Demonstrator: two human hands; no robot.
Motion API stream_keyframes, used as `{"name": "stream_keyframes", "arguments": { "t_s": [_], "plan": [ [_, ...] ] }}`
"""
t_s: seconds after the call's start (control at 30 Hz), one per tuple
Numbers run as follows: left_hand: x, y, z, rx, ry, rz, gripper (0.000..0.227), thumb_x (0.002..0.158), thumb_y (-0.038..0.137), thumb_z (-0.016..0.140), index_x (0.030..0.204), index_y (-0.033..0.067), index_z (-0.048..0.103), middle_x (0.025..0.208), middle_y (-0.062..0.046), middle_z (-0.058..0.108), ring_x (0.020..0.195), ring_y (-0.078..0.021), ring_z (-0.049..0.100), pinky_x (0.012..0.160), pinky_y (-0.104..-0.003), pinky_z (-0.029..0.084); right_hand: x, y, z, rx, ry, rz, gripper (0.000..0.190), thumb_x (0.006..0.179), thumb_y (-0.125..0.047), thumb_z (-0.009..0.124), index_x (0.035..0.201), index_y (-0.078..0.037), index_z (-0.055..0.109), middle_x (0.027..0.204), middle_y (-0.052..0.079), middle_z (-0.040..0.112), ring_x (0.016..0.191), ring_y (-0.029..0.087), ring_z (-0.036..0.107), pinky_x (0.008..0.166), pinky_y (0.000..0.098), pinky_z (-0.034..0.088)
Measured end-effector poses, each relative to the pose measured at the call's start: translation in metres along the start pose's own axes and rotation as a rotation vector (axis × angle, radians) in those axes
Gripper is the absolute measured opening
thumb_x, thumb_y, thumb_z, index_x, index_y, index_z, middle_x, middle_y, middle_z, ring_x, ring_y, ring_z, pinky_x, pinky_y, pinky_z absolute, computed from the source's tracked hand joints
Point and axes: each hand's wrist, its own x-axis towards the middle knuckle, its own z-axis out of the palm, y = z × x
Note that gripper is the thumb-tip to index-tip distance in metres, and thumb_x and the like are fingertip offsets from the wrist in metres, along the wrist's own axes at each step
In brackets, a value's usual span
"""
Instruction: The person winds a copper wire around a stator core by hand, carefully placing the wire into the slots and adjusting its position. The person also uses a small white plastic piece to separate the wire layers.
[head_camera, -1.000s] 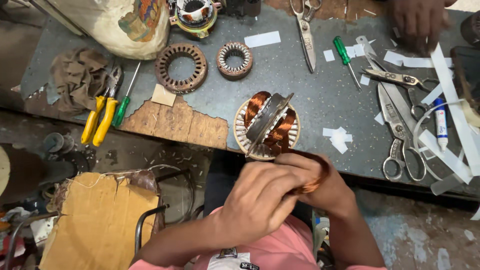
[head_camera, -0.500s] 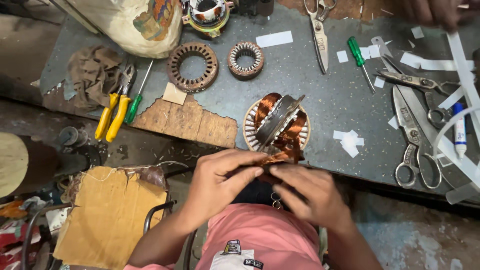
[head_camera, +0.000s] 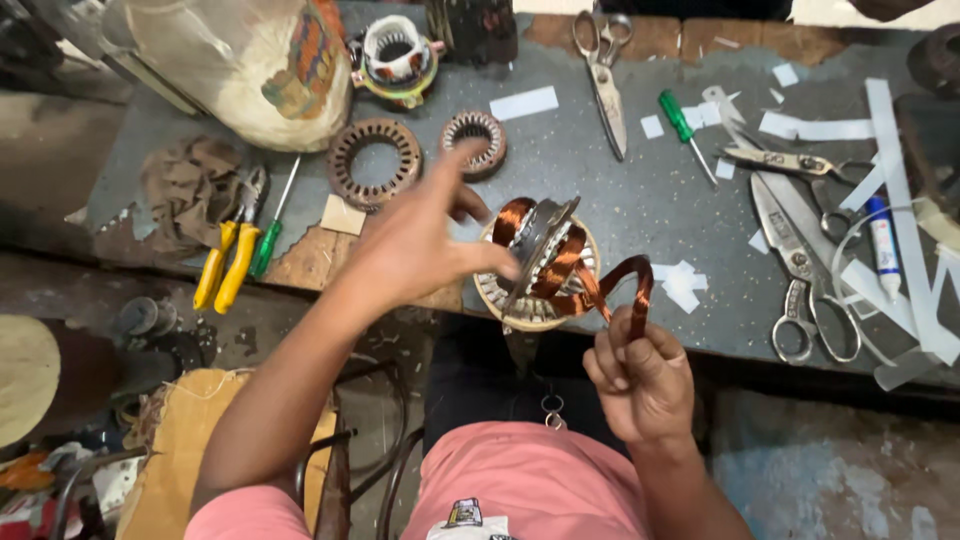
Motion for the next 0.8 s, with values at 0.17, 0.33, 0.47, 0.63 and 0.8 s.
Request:
{"name": "stream_keyframes", "arguments": {
  "t_s": [0.17, 0.33, 0.47, 0.63, 0.8],
  "plan": [
    [0.026, -0.023, 0.027, -0.738, -0.364, -0.111, 0.117, 0.068, 0.021, 0.090, 0.160, 0.0063, 0.020, 0.121, -0.021, 0.071, 0.110, -0.0242, 0.070, 0.098, -0.038, 0.054, 0.006, -0.010, 0.011, 0.039, 0.121, 0.077, 0.016, 0.100, -0.017, 0.072, 0.103, -0.003, 0.065, 0.086, 0.001, 0.047, 0.063, 0.010, 0.039, 0.055, 0.0250, 0.033],
    [0.015, -0.012, 0.025, -0.842, -0.317, -0.175, 0.113, 0.073, 0.014, 0.087, 0.162, 0.0056, 0.017, 0.118, -0.024, 0.071, 0.108, -0.0233, 0.070, 0.095, -0.037, 0.055, 0.010, -0.014, 0.024, 0.014, 0.090, 0.085, 0.024, 0.097, -0.024, 0.074, 0.103, -0.004, 0.062, 0.086, 0.000, 0.046, 0.064, 0.010, 0.039, 0.056, 0.0247, 0.033],
    [0.002, -0.009, 0.029, -0.849, -0.189, -0.095, 0.109, 0.074, 0.010, 0.087, 0.159, 0.0036, 0.019, 0.122, -0.022, 0.070, 0.111, -0.0226, 0.069, 0.099, -0.036, 0.054, 0.015, -0.028, 0.034, 0.020, -0.030, 0.059, 0.028, 0.100, -0.029, 0.075, 0.099, -0.004, 0.062, 0.088, 0.001, 0.045, 0.068, 0.010, 0.040, 0.060, 0.0263, 0.034],
    [-0.007, -0.029, 0.041, -0.910, -0.126, 0.091, 0.111, 0.072, 0.003, 0.088, 0.157, 0.0033, 0.018, 0.128, -0.018, 0.068, 0.114, -0.0228, 0.069, 0.101, -0.038, 0.056, 0.029, -0.045, 0.030, -0.060, -0.109, -0.004, 0.023, 0.099, -0.025, 0.076, 0.103, -0.004, 0.072, 0.090, 0.003, 0.051, 0.070, 0.013, 0.044, 0.061, 0.0278, 0.035],
    [-0.008, -0.060, 0.072, -0.929, -0.168, 0.180, 0.108, 0.076, 0.003, 0.087, 0.156, 0.0062, 0.015, 0.135, -0.017, 0.062, 0.121, -0.0223, 0.064, 0.108, -0.041, 0.052, 0.044, -0.059, 0.021, -0.250, -0.144, -0.016, 0.019, 0.095, -0.007, 0.079, 0.113, -0.004, 0.080, 0.095, 0.005, 0.059, 0.074, 0.013, 0.047, 0.065, 0.0284, 0.040]
  ]
}}
